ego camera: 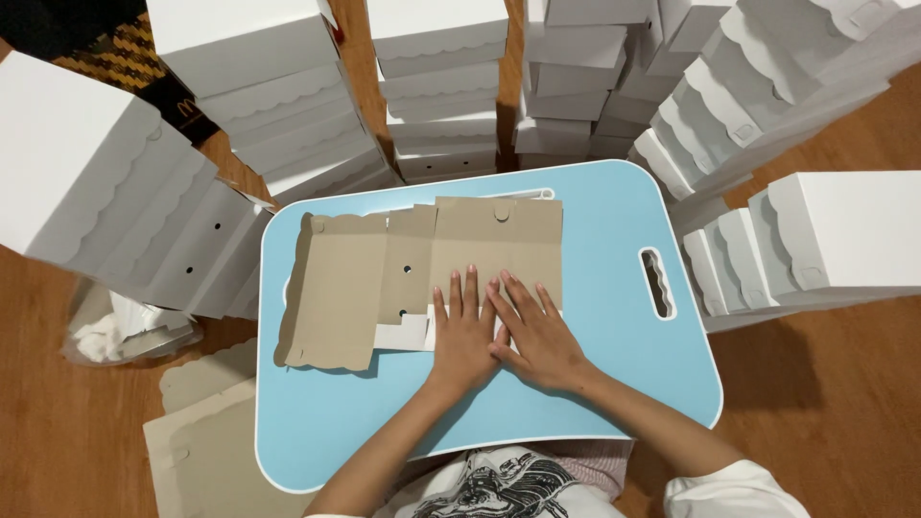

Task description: The person assembles a flat cardboard box by folding its sides and locking the tabs. They place the assembled box on a light blue tray and then pick up a white box from a nearby stack.

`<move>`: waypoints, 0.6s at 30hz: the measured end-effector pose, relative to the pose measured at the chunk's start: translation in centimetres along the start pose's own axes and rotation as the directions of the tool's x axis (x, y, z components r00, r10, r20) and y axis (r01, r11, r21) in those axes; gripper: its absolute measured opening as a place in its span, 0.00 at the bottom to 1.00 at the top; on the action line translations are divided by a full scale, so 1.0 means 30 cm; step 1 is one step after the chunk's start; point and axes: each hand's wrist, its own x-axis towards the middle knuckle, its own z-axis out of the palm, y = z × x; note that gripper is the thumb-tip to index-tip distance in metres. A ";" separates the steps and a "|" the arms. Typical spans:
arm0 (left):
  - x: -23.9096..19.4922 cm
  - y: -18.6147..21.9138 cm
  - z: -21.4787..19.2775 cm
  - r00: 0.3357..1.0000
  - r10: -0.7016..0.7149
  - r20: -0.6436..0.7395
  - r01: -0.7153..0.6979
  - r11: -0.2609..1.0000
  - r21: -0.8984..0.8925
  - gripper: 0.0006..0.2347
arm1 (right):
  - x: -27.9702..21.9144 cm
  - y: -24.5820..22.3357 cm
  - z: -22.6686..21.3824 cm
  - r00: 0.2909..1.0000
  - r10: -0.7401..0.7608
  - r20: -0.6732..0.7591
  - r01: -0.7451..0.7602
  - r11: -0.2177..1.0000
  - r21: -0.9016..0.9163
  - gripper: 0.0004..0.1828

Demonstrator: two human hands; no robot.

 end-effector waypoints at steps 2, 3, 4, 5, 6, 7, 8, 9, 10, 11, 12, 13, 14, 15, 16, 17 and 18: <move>-0.002 0.052 -0.020 1.000 0.008 0.029 -0.007 1.000 -0.009 0.31 | 0.000 0.002 0.007 1.000 0.008 -0.013 -0.008 1.000 0.030 0.45; 0.002 0.077 -0.032 0.998 0.017 0.055 -0.016 1.000 -0.015 0.32 | 0.003 0.004 0.008 0.999 0.016 -0.029 -0.014 0.998 0.059 0.44; 0.012 0.098 -0.033 0.998 0.019 0.054 -0.018 1.000 -0.015 0.32 | 0.003 0.002 -0.003 0.999 0.018 -0.031 -0.016 0.998 0.057 0.44; 0.018 0.120 -0.032 0.997 0.026 0.078 -0.025 1.000 -0.014 0.32 | 0.002 -0.001 -0.013 0.998 0.036 -0.055 -0.029 0.990 0.137 0.44; 0.024 0.141 -0.032 0.994 0.033 0.101 -0.031 0.999 -0.014 0.33 | 0.001 -0.005 -0.022 0.995 0.057 -0.077 -0.039 0.976 0.216 0.44; 0.030 0.148 -0.022 0.994 0.031 0.101 -0.030 0.999 -0.015 0.33 | 0.005 0.014 -0.005 0.996 0.056 -0.075 -0.038 0.976 0.214 0.44; 0.036 0.155 -0.013 0.992 0.070 0.105 -0.069 0.998 -0.010 0.32 | 0.009 0.032 0.012 0.991 0.071 -0.117 -0.036 0.961 0.275 0.43; 0.040 0.159 -0.006 0.988 0.108 0.110 -0.108 0.994 -0.002 0.32 | 0.015 0.048 0.029 0.984 0.089 -0.158 -0.031 0.941 0.337 0.41; 0.045 0.165 -0.002 0.988 0.106 0.110 -0.106 0.994 -0.002 0.32 | 0.019 0.061 0.006 0.984 0.087 -0.157 -0.029 0.941 0.337 0.41; 0.050 0.169 0.002 0.981 0.137 0.135 -0.138 0.990 0.000 0.33 | 0.024 0.073 -0.016 0.975 0.141 -0.174 -0.044 0.883 0.467 0.42; 0.055 0.173 0.005 0.973 0.168 0.160 -0.170 0.985 0.002 0.34 | 0.028 0.085 -0.038 0.963 0.196 -0.184 -0.052 0.807 0.588 0.43; 0.038 0.177 0.003 0.973 0.170 0.158 -0.172 0.985 0.002 0.34 | 0.032 0.133 -0.043 0.963 0.197 -0.185 -0.052 0.809 0.586 0.43; 0.022 0.182 0.000 0.958 0.249 0.139 -0.249 0.968 -0.015 0.32 | 0.035 0.181 -0.049 0.921 0.258 -0.292 -0.084 0.864 0.497 0.41; 0.008 0.182 -0.003 0.937 0.328 0.121 -0.327 0.945 -0.028 0.31 | 0.042 0.228 -0.054 0.863 0.304 -0.403 -0.128 0.904 0.407 0.39; 0.001 0.171 -0.003 0.935 0.332 0.121 -0.332 0.943 -0.025 0.31 | 0.033 0.296 -0.050 0.860 0.306 -0.408 -0.129 0.904 0.407 0.39; -0.013 0.163 -0.002 0.916 0.382 0.127 -0.381 0.924 -0.033 0.31 | 0.017 0.361 -0.042 0.828 0.359 -0.432 -0.241 0.922 0.305 0.39; -0.026 0.153 0.000 0.893 0.430 0.132 -0.429 0.902 -0.041 0.31 | 0.001 0.425 -0.034 0.790 0.405 -0.461 -0.352 0.914 0.200 0.39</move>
